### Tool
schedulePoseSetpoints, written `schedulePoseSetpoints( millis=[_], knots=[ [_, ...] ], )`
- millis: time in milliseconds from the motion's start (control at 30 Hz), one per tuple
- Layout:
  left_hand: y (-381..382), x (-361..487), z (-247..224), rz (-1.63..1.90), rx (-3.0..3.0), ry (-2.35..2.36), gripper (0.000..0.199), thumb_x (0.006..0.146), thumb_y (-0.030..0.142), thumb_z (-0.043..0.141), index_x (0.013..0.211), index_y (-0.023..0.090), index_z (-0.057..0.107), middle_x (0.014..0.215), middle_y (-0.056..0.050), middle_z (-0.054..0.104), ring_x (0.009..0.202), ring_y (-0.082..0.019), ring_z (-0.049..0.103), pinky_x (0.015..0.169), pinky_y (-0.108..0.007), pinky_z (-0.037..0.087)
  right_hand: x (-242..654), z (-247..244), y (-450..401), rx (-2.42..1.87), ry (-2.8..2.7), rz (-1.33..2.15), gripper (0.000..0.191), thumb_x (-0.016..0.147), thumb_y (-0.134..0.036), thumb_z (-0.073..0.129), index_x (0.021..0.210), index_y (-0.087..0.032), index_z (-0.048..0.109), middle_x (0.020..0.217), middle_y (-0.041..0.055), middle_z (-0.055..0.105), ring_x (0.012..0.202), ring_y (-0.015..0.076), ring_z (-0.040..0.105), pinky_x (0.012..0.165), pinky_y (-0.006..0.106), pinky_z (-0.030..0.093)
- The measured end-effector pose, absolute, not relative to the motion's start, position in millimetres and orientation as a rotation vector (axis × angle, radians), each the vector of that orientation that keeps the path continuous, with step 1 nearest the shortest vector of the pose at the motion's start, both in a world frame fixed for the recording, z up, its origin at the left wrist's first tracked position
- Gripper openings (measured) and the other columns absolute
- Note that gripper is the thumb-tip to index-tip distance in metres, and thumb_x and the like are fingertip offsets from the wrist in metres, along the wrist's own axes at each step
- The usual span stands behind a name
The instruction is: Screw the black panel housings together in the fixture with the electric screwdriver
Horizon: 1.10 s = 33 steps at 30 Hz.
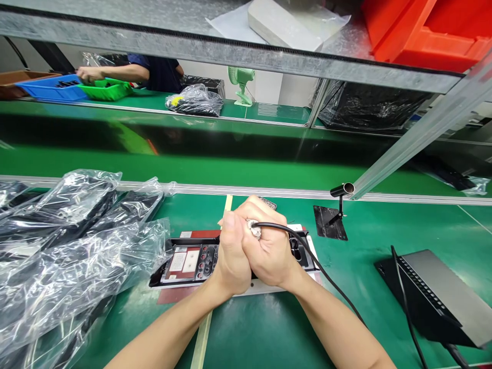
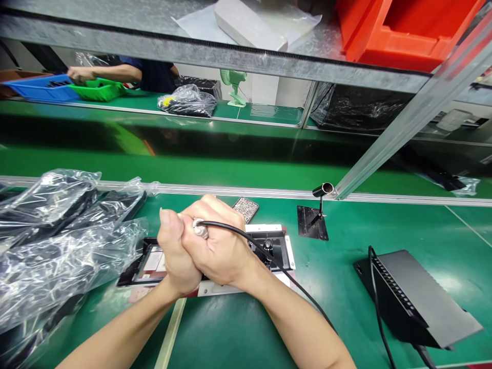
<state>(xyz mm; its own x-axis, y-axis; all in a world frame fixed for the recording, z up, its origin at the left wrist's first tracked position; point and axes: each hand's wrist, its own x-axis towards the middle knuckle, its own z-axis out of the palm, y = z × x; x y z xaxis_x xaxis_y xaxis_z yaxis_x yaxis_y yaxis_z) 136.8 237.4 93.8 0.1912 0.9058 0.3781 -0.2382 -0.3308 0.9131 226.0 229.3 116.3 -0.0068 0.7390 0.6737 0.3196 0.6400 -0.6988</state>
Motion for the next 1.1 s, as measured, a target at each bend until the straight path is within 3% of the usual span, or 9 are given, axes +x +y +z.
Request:
schedulePoseSetpoints(
  millis=[100,267,533,1100],
  knots=[
    [237.8,136.8,92.4,1.361,1.405,0.684,0.056,0.105,0.055,0.025,0.067,0.021,0.049,0.064,-0.001,0.045,0.058,-0.015,0.043,0.055,-0.029,0.045,225.9,116.1,229.2,-0.889,-1.596,0.413,0.017,0.095,-0.022,0.056,0.085,-0.025,0.069,0.076,0.0008,0.063,0.072,0.0165,0.058,0.065,0.033,0.046],
    [236.4,136.8,95.9,1.404,1.365,0.74,0.054,0.104,0.056,0.031,0.065,0.022,0.045,0.061,0.002,0.035,0.056,-0.015,0.036,0.055,-0.03,0.043,226.2,115.6,229.4,-0.881,-1.597,0.412,0.017,0.095,-0.021,0.056,0.085,-0.026,0.069,0.077,0.001,0.064,0.072,0.0168,0.058,0.065,0.033,0.046],
    [234.8,137.7,98.2,1.422,1.32,0.706,0.051,0.103,0.056,0.035,0.066,0.022,0.045,0.064,0.0,0.048,0.058,-0.016,0.044,0.055,-0.033,0.041,226.0,115.3,228.8,-0.911,-1.594,0.416,0.015,0.096,-0.026,0.058,0.086,-0.027,0.069,0.077,0.0011,0.064,0.073,0.0175,0.059,0.065,0.034,0.047],
    [231.6,137.8,101.0,1.375,1.283,0.676,0.048,0.105,0.049,0.033,0.068,0.022,0.044,0.067,0.0,0.047,0.062,-0.017,0.043,0.061,-0.036,0.037,225.5,115.4,229.2,-0.903,-1.6,0.411,0.015,0.094,-0.022,0.058,0.083,-0.027,0.067,0.076,0.0011,0.064,0.071,0.0174,0.058,0.063,0.034,0.047]
  ],
)
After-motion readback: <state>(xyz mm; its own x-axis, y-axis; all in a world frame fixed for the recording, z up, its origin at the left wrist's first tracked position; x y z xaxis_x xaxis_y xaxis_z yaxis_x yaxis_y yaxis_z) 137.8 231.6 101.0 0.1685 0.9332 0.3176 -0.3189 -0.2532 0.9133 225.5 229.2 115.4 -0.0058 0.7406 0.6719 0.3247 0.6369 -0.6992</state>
